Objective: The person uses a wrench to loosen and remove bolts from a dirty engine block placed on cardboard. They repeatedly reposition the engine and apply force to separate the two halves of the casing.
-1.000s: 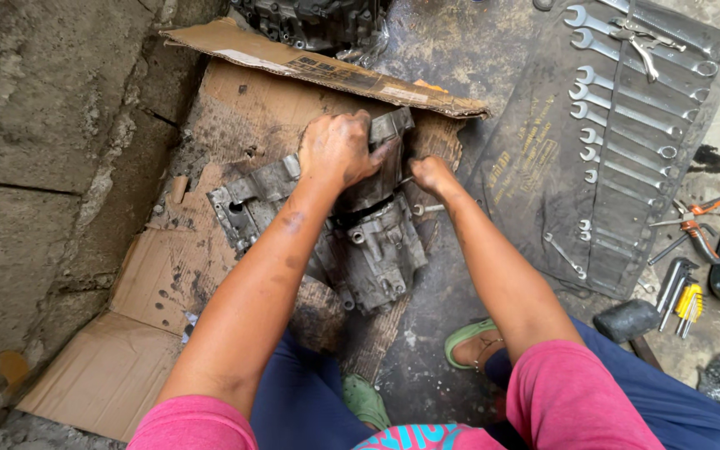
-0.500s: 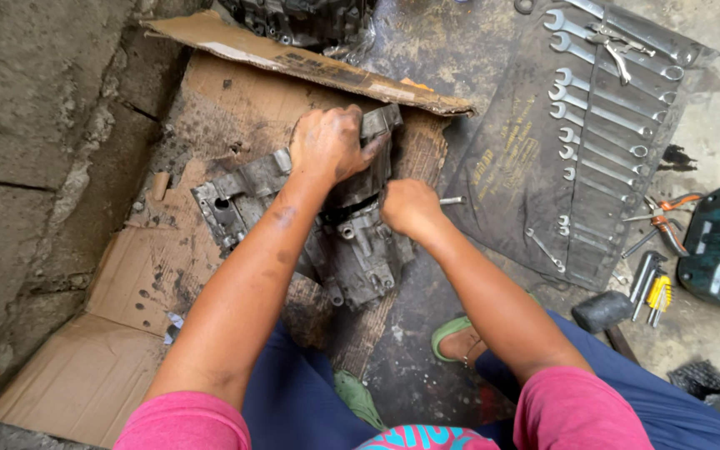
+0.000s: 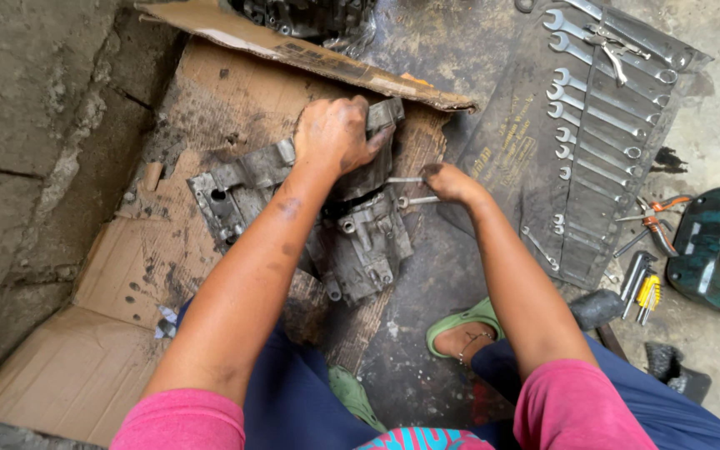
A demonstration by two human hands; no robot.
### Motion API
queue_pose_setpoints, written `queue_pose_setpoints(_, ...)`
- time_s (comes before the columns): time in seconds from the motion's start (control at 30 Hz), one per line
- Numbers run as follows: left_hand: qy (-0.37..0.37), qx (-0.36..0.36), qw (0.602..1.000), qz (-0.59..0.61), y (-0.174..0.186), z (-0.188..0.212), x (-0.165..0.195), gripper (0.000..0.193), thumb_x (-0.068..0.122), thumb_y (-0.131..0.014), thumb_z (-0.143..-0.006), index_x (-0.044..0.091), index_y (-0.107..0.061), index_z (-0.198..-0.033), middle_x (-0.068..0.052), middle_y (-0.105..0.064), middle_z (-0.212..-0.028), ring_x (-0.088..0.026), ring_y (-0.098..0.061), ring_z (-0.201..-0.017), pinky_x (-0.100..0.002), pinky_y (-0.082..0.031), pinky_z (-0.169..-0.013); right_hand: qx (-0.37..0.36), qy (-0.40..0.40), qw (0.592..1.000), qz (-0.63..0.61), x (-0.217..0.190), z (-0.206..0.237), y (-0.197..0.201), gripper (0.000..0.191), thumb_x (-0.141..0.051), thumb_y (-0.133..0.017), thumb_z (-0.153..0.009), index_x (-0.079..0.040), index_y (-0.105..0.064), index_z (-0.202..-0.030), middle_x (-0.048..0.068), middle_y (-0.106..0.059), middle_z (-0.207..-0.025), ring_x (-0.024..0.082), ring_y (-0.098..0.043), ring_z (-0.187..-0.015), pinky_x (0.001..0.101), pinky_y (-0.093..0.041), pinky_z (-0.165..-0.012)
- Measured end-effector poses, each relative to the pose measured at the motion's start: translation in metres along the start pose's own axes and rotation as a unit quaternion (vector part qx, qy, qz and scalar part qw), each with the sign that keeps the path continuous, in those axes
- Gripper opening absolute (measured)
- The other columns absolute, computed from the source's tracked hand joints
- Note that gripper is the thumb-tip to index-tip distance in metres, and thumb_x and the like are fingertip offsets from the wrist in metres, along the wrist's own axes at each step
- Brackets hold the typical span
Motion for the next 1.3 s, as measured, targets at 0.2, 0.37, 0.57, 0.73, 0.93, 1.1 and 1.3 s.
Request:
queue_pose_setpoints(0.2,0.009,-0.02,1.0,-0.011,-0.004,-0.001,0.0,0.056,0.059,-0.072,-0.086,0.004,-0.072,-0.096,-0.02,-0.074,-0.084,-0.039,-0.072,-0.081,-0.048,-0.056,-0.076,-0.054,-0.191,0.978,0.063,-0.002,-0.019,0.011,0.043,-0.044,-0.05,-0.09,-0.014,-0.075,-0.107,0.021,-0.071,-0.111,0.044,-0.066,-0.104,0.0529,-0.053,-0.088)
queue_pose_setpoints(0.37,0.016,-0.041,0.999,-0.019,-0.005,-0.004,0.0,0.058,0.06,-0.072,-0.084,0.004,-0.071,-0.097,-0.02,-0.074,-0.084,-0.037,-0.072,-0.081,-0.046,-0.056,-0.076,-0.067,-0.152,0.986,0.023,-0.022,-0.037,0.019,0.046,-0.048,-0.05,-0.09,-0.014,-0.075,-0.108,0.021,-0.072,-0.114,0.043,-0.066,-0.106,0.0516,-0.053,-0.087)
queue_pose_setpoints(0.57,0.015,-0.043,0.999,-0.017,-0.005,-0.005,0.002,0.061,0.063,-0.069,-0.088,0.002,-0.071,-0.097,-0.02,-0.074,-0.085,-0.038,-0.072,-0.081,-0.047,-0.056,-0.076,-0.037,-0.093,0.993,-0.064,-0.007,-0.042,0.011,0.041,-0.043,-0.049,-0.094,-0.011,-0.073,-0.108,0.019,-0.072,-0.112,0.041,-0.068,-0.101,0.0485,-0.053,-0.084)
queue_pose_setpoints(0.73,0.01,-0.023,1.0,-0.004,0.001,-0.003,0.002,0.057,0.061,-0.07,-0.086,0.004,-0.072,-0.096,-0.02,-0.075,-0.087,-0.039,-0.072,-0.082,-0.047,-0.056,-0.075,-0.037,-0.126,0.99,-0.047,-0.005,-0.036,0.009,0.041,-0.043,-0.05,-0.095,-0.011,-0.071,-0.108,0.019,-0.072,-0.11,0.042,-0.067,-0.101,0.0494,-0.053,-0.083)
queue_pose_setpoints(0.93,0.013,-0.024,1.0,0.001,0.001,-0.003,0.003,0.058,0.061,-0.071,-0.087,0.004,-0.072,-0.096,-0.021,-0.075,-0.086,-0.04,-0.072,-0.082,-0.048,-0.056,-0.076,-0.015,-0.06,0.998,0.006,-0.022,-0.04,0.012,0.04,-0.041,-0.046,-0.097,-0.01,-0.071,-0.103,0.021,-0.071,-0.109,0.045,-0.065,-0.103,0.0518,-0.052,-0.084)
queue_pose_setpoints(1.1,0.013,-0.02,1.0,0.004,0.0,-0.004,0.002,0.058,0.06,-0.071,-0.085,0.004,-0.072,-0.097,-0.02,-0.075,-0.087,-0.04,-0.072,-0.083,-0.047,-0.056,-0.077,-0.008,-0.077,0.997,-0.012,-0.018,-0.041,0.007,0.038,-0.039,-0.048,-0.098,-0.01,-0.072,-0.101,0.02,-0.071,-0.108,0.045,-0.065,-0.102,0.0526,-0.052,-0.083)
queue_pose_setpoints(1.3,0.026,-0.039,0.999,-0.001,-0.004,-0.005,0.0,0.059,0.061,-0.069,-0.087,0.004,-0.072,-0.098,-0.02,-0.075,-0.09,-0.04,-0.072,-0.085,-0.048,-0.056,-0.077,-0.029,-0.141,0.989,0.04,-0.019,-0.028,0.01,0.033,-0.034,-0.055,-0.094,-0.008,-0.075,-0.1,0.023,-0.072,-0.105,0.044,-0.067,-0.1,0.0523,-0.054,-0.087)
Point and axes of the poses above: each hand's wrist, its own z-axis away from the middle knuckle, its own y-axis out of the back of the hand, x = y × z, the point moved 8 cm from there along -z, towards the middle knuckle
